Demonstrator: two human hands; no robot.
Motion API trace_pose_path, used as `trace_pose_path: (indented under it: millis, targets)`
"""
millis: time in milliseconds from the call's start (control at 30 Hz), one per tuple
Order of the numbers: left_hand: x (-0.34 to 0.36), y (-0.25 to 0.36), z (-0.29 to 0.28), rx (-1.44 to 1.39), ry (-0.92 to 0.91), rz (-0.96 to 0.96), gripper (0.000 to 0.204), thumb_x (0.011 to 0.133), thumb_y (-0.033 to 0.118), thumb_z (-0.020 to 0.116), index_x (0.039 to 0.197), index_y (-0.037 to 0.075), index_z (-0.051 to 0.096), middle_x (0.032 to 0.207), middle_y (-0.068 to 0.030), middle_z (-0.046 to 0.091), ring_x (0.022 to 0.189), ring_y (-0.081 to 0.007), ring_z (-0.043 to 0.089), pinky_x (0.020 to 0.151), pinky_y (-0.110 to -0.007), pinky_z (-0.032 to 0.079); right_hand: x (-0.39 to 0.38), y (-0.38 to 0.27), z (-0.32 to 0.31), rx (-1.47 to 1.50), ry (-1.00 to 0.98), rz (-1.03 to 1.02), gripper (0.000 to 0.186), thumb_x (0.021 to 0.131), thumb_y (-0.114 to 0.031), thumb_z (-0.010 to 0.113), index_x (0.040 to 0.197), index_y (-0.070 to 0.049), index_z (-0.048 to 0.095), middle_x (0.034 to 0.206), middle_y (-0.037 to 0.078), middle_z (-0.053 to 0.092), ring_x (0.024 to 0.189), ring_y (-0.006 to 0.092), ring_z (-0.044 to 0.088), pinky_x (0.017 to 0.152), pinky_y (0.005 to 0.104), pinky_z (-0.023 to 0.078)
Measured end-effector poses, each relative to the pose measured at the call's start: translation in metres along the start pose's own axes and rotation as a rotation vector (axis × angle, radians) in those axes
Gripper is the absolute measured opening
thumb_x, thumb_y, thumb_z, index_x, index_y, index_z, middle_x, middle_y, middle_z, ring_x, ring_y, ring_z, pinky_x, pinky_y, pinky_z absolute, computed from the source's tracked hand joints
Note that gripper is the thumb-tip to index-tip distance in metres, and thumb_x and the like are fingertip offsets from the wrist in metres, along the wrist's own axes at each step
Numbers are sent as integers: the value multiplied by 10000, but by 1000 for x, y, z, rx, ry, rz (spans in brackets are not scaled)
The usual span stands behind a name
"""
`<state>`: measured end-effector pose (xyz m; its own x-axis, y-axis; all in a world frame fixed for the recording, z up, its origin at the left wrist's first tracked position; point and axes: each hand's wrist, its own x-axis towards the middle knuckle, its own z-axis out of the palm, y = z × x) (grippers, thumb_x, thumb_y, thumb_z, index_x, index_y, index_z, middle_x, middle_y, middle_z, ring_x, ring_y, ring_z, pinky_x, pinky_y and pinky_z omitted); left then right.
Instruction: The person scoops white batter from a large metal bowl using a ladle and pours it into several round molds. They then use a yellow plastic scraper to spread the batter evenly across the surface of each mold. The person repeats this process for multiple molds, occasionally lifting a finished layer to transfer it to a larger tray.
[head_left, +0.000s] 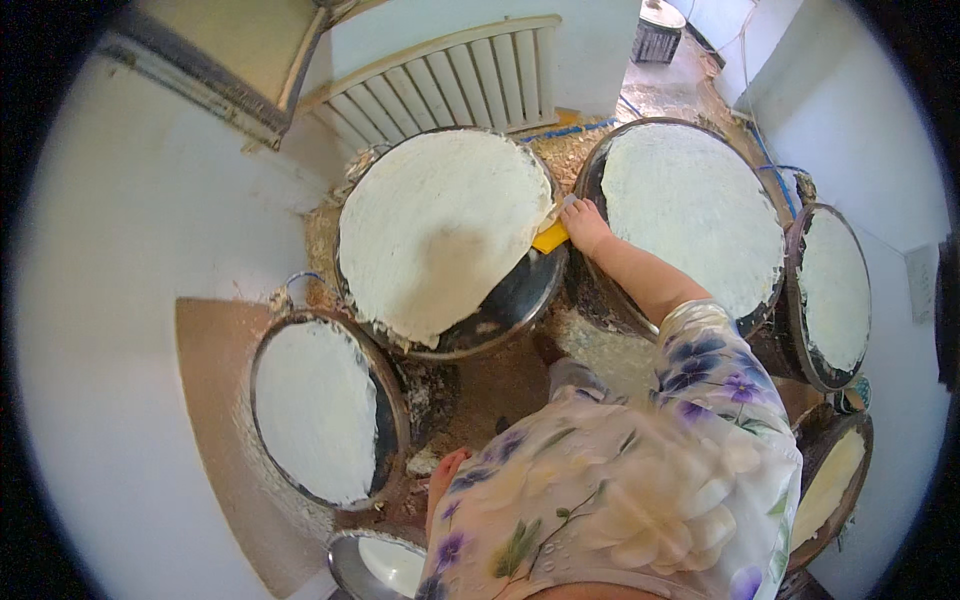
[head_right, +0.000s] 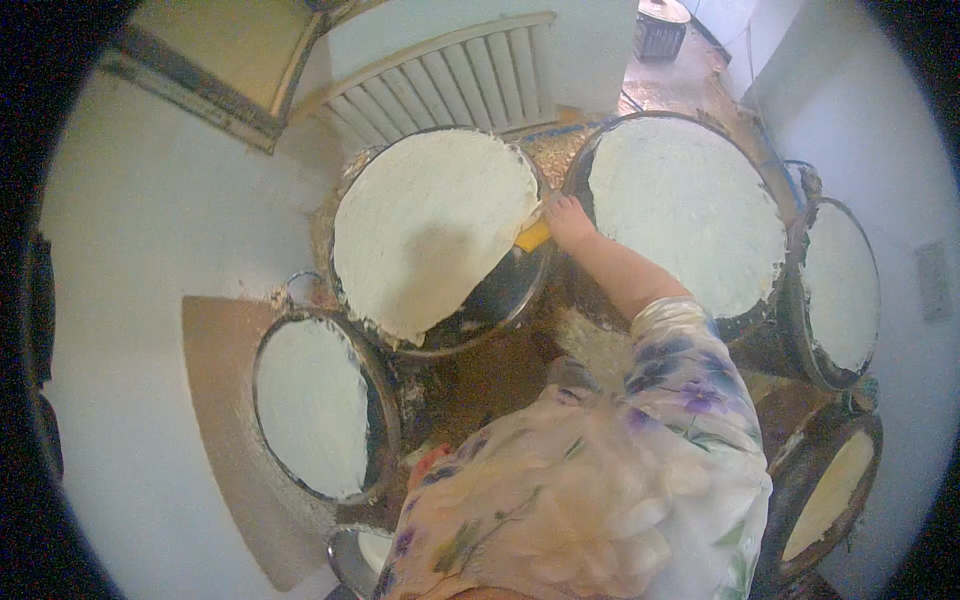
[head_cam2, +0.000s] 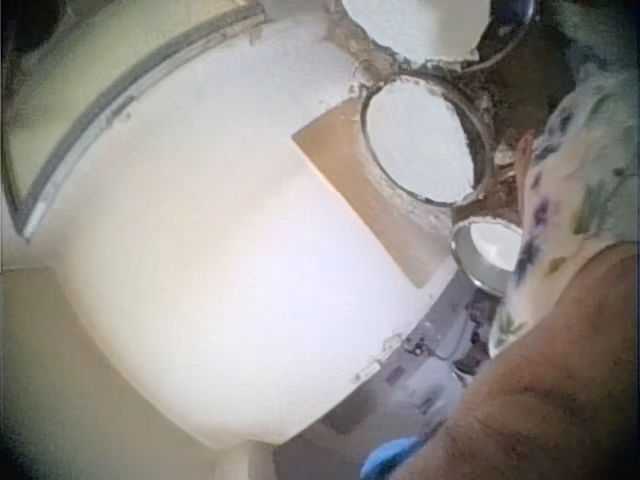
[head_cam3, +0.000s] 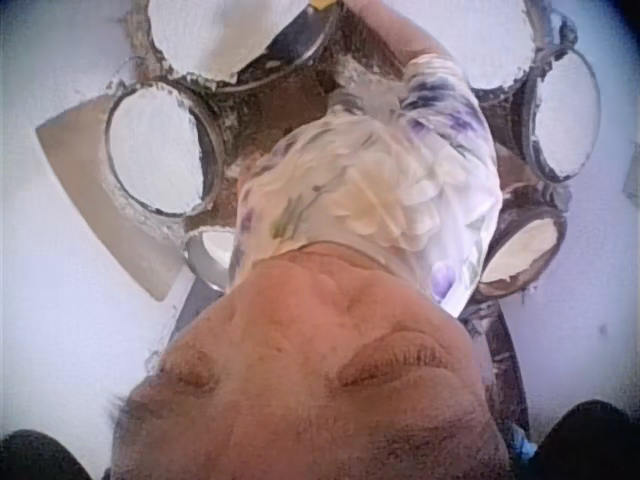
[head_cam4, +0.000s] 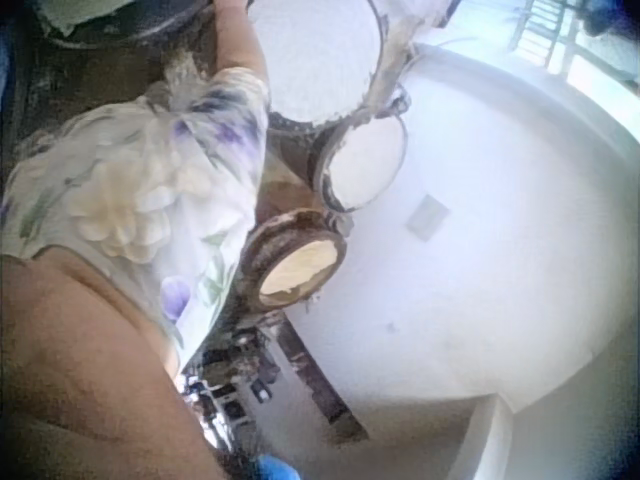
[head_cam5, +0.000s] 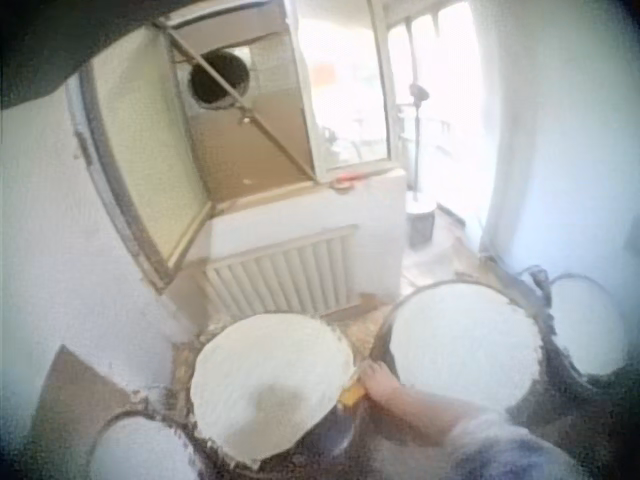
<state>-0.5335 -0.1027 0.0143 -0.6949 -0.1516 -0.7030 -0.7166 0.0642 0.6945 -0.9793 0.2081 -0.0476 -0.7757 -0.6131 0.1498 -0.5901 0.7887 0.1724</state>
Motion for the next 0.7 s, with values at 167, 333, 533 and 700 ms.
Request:
trace_pose_path:
  millis: [167,333,533,700]
  targets:
    - [18,76,9,-229,-4,-139,405,864,302,498,1169,36,478,1096,-88,535,989,-174,529,802,-270,432,48,37,21,87,-79,2,270,756,-138,449,991,-40,540,947,68,540,944,228,480,851,354,364]
    - [22,103,4,-301,127,-211,403,866,279,496,1172,18,467,1088,-85,539,977,-175,541,789,-268,448,124,54,55,62,-10,133,234,749,-144,458,938,-42,548,917,82,545,932,240,481,817,353,379]
    - [24,79,11,-279,105,-239,401,860,279,512,1141,-5,483,1032,-93,564,932,-171,549,784,-277,446,196,76,40,450,-178,508,184,761,-95,444,883,-30,566,856,128,594,814,281,581,685,400,467]
    - [30,93,15,-286,185,-236,391,859,272,514,1125,-14,487,1013,-103,569,920,-171,549,802,-278,435,173,62,-1,463,-120,319,166,731,-82,503,874,-19,556,838,142,595,778,296,591,667,404,479]
